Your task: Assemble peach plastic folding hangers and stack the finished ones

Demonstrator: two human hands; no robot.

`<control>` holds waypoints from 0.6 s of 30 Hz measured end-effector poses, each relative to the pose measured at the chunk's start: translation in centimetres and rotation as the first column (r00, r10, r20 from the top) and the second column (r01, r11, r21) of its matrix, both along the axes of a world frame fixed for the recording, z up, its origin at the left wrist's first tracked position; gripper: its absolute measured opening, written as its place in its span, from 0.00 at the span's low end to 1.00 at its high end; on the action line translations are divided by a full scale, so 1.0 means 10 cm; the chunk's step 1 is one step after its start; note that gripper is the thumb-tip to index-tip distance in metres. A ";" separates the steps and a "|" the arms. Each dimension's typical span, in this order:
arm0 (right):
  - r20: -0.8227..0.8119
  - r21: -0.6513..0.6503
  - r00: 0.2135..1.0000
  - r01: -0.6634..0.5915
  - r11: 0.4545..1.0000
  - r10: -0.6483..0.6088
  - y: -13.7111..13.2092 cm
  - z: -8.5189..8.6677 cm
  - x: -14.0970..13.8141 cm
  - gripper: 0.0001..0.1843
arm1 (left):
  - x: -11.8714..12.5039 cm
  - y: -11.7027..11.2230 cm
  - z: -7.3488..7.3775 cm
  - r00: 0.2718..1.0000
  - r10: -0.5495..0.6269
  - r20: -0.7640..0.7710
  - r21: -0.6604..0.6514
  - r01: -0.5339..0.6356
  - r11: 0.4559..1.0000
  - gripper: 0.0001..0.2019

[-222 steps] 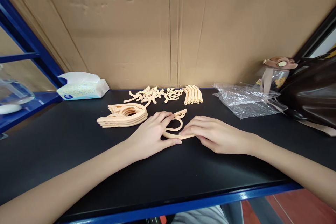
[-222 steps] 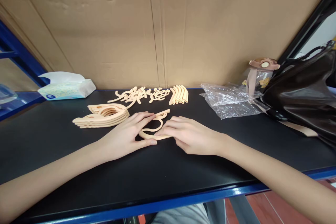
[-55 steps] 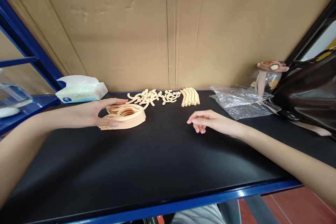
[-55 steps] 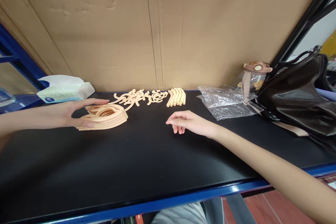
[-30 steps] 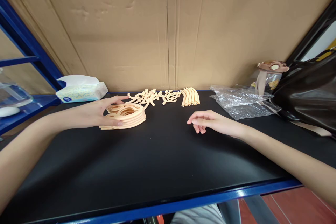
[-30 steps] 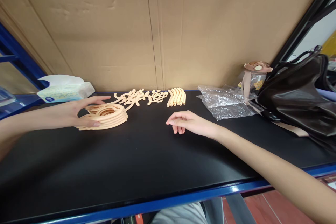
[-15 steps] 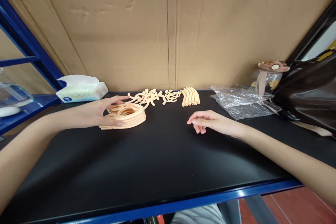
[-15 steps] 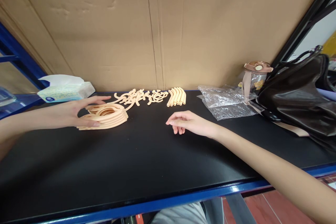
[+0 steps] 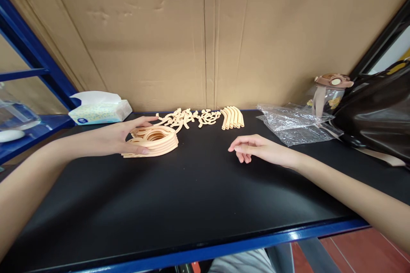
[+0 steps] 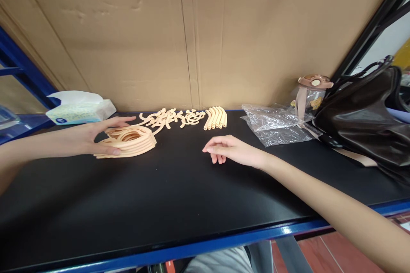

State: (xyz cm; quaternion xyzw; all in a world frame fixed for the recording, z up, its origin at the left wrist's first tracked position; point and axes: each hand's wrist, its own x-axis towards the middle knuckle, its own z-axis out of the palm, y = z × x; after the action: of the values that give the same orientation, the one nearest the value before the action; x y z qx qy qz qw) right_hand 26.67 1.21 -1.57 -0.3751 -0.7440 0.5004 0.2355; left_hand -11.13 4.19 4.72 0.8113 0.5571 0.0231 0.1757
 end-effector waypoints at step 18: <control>0.170 0.192 0.980 -0.140 0.971 0.107 -0.36 0.37 -0.04 0.14 | 0.05 -0.03 0.01 0.999 0.034 0.018 0.022 -0.035 0.999 0.46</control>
State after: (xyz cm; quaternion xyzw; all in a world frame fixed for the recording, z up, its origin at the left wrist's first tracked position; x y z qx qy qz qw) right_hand 26.29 -2.41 2.14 -0.3404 -0.8293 0.4044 0.1810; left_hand -10.64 3.90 4.86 0.8033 0.5691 0.0395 0.1710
